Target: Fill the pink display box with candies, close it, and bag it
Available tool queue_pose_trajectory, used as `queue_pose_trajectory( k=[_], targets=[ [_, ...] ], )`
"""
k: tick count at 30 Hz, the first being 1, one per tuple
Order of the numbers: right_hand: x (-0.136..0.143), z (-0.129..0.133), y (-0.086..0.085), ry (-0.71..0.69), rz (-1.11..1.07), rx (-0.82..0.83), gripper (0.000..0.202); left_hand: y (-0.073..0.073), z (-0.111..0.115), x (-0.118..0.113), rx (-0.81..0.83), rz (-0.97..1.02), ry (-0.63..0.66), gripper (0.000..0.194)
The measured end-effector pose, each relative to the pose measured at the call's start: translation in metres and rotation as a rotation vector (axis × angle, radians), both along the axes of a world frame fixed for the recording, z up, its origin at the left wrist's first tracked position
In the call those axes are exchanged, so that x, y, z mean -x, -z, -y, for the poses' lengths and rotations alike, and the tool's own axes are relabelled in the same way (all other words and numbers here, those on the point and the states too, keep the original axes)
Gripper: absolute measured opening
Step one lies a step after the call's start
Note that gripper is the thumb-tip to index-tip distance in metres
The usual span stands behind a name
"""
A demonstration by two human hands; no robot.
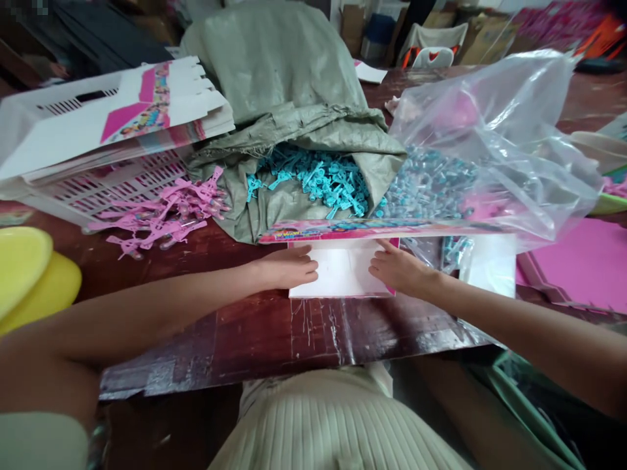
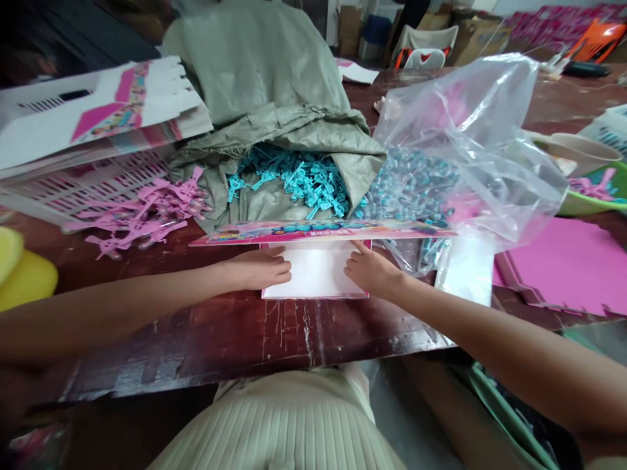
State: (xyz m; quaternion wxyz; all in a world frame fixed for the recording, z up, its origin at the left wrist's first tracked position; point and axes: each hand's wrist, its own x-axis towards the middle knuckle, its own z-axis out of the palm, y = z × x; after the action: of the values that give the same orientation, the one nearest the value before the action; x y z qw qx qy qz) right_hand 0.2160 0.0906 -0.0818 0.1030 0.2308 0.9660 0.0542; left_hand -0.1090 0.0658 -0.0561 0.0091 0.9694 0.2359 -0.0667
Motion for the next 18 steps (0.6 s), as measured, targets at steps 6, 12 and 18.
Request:
queue_pose_trajectory(
  k=[6, 12, 18],
  targets=[
    [-0.062, 0.027, -0.032, 0.190, -0.578, 0.040, 0.060, -0.028, 0.043, 0.059, -0.054, 0.407, -0.439, 0.063],
    [-0.021, -0.017, -0.023, 0.809, -1.390, 0.292, 0.075, 0.032, -0.009, 0.020, 0.174, 1.343, -1.122, 0.049],
    [0.040, -0.061, -0.023, 1.178, -1.468, 0.246, 0.072, 0.031, -0.055, -0.045, 0.172, 1.510, -1.226, 0.053]
  ],
)
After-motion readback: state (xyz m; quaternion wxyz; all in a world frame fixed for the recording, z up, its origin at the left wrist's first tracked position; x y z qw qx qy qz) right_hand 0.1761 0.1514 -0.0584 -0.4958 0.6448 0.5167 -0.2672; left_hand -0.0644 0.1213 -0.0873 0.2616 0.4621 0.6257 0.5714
